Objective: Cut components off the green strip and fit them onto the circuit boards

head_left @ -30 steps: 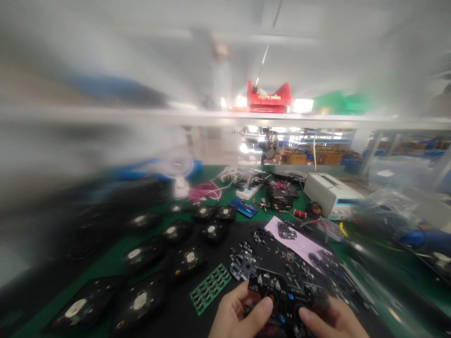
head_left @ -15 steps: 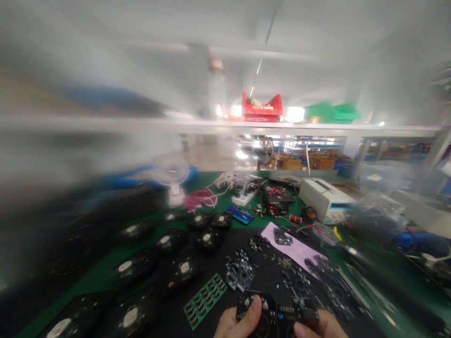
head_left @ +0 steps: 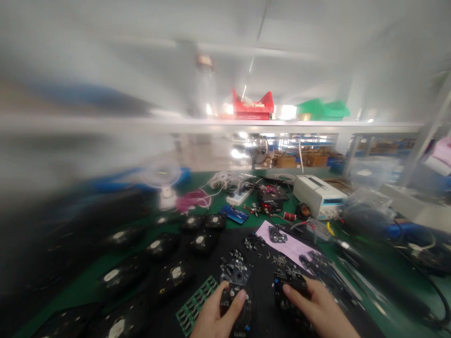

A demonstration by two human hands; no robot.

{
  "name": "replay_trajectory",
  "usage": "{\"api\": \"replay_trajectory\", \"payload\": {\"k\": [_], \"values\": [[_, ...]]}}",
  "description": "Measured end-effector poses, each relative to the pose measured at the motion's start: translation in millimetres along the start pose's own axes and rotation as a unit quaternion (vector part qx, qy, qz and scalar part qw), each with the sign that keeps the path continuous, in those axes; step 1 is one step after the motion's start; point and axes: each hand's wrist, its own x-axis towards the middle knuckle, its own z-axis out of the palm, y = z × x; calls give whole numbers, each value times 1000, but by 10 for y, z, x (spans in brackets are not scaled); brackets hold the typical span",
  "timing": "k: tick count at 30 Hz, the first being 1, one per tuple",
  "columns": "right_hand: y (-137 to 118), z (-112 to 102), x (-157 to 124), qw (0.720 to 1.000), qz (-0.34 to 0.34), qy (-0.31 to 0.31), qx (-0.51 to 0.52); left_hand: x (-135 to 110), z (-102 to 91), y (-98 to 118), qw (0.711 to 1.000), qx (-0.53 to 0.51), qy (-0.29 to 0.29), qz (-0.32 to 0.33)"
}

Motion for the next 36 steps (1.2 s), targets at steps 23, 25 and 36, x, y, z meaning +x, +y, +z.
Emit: {"api": "replay_trajectory", "payload": {"k": [23,25,36], "values": [[686,-895,-205,891,22,209,-403,544,221,-538,790,473,181,345],[818,-974,-231,892,39,197,-406,563,225,-538,727,506,228,404],[1096,-960,-19,895,43,198,-397,349,200,-307,709,452,282,461]]}}
